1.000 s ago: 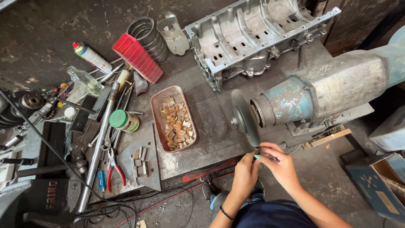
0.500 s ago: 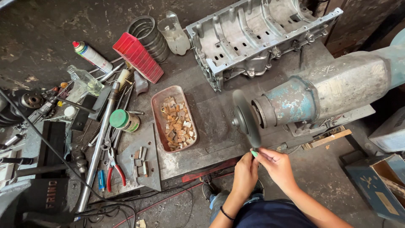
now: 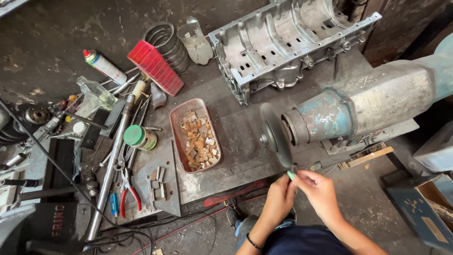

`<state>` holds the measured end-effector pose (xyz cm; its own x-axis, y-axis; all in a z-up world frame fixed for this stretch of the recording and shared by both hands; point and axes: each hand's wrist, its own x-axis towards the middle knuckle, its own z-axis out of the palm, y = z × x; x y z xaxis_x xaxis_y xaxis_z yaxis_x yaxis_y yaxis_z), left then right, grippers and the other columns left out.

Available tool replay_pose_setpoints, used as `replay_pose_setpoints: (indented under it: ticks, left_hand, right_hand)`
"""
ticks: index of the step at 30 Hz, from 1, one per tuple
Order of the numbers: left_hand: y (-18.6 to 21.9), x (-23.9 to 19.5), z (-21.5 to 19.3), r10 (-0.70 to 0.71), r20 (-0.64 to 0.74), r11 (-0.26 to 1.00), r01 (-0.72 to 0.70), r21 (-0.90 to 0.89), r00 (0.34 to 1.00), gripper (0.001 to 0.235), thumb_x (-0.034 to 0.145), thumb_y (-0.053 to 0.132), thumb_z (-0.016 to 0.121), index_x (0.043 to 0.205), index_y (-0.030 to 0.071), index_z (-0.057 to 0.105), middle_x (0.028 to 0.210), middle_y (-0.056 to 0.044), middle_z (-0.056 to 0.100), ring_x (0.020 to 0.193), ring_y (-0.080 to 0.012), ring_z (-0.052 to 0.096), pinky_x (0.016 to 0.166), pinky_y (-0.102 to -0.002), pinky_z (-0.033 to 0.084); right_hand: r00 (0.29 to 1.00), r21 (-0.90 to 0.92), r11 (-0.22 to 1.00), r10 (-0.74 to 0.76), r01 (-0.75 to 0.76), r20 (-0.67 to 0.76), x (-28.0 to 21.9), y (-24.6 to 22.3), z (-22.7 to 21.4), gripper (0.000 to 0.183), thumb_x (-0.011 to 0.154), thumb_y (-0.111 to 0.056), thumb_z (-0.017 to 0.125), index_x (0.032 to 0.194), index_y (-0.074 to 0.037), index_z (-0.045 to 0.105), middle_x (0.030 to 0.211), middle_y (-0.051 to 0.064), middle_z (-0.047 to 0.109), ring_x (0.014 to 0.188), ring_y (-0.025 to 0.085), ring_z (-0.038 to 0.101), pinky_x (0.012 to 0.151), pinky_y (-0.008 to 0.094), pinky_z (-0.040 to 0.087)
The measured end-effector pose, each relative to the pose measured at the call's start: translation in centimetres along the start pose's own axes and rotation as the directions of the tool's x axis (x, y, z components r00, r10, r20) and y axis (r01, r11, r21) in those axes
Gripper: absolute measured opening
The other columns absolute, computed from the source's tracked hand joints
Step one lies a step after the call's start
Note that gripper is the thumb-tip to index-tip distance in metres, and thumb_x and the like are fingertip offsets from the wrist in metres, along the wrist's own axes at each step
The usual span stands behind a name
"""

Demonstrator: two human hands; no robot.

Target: Grinding and cleaning small metal components using a bench grinder and pliers

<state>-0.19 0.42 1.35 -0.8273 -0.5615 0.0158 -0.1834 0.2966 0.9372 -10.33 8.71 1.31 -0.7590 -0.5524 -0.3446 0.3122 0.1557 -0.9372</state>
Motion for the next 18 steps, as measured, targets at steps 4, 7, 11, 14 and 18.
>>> replay_pose_setpoints:
  ticks: [4, 7, 11, 14, 18]
  left_hand:
    - [-0.9, -0.3, -0.3, -0.023, 0.088, 0.991, 0.034, -0.126, 0.996, 0.021, 0.105, 0.026, 0.049, 0.098, 0.007, 0.054, 0.081, -0.002, 0.054, 0.074, -0.0115, 0.045, 0.067, -0.033, 0.04]
    - [-0.5, 0.0, -1.3, -0.055, 0.146, 0.964, 0.09, -0.251, 0.988, 0.032, 0.105, 0.036, 0.044, 0.115, 0.008, 0.058, 0.084, 0.005, 0.048, 0.075, -0.0077, 0.039, 0.07, -0.027, 0.037]
    - [-0.1, -0.1, -2.1, -0.055, 0.187, 0.945, 0.111, -0.309, 0.981, 0.03, 0.105, 0.035, 0.044, 0.113, 0.009, 0.056, 0.092, 0.004, 0.052, 0.085, -0.0068, 0.043, 0.077, -0.026, 0.04]
    - [-0.2, -0.5, -2.6, -0.048, 0.209, 0.914, 0.128, -0.386, 0.977, 0.031, 0.105, 0.035, 0.044, 0.116, 0.009, 0.055, 0.103, 0.003, 0.056, 0.096, -0.0061, 0.047, 0.087, -0.025, 0.042]
    - [1.0, -1.1, -3.3, -0.063, 0.161, 0.964, 0.101, -0.244, 0.985, 0.024, 0.106, 0.032, 0.045, 0.096, 0.012, 0.054, 0.082, 0.005, 0.05, 0.075, -0.0075, 0.043, 0.068, -0.026, 0.038]
  right_hand:
    - [0.995, 0.107, 0.99, 0.09, -0.093, 0.035, 1.1, 2.3, -1.3, 0.034, 0.076, 0.004, 0.074, 0.11, 0.01, 0.071, 0.102, 0.019, 0.075, 0.091, 0.02, 0.067, 0.086, 0.03, 0.055]
    - [0.984, 0.177, 0.98, 0.062, -0.091, 0.166, 0.9, 1.0, -0.9, 0.029, 0.082, 0.001, 0.069, 0.11, 0.009, 0.072, 0.108, 0.018, 0.075, 0.098, 0.02, 0.066, 0.092, 0.031, 0.052]
    - [0.978, 0.227, 0.972, 0.004, -0.053, 0.211, 0.8, 0.8, -0.4, 0.027, 0.081, 0.003, 0.069, 0.107, 0.009, 0.072, 0.105, 0.02, 0.076, 0.096, 0.023, 0.069, 0.089, 0.032, 0.053]
    - [0.979, 0.206, 0.975, 0.038, -0.079, 0.198, 0.6, 0.3, 0.2, 0.026, 0.078, 0.004, 0.072, 0.104, 0.009, 0.073, 0.1, 0.02, 0.076, 0.092, 0.022, 0.069, 0.085, 0.031, 0.054]
    - [0.964, 0.129, 0.985, 0.082, -0.118, 0.253, 1.2, 0.7, -0.7, 0.022, 0.083, -0.004, 0.072, 0.102, 0.007, 0.076, 0.095, 0.016, 0.078, 0.087, 0.019, 0.068, 0.086, 0.03, 0.052]
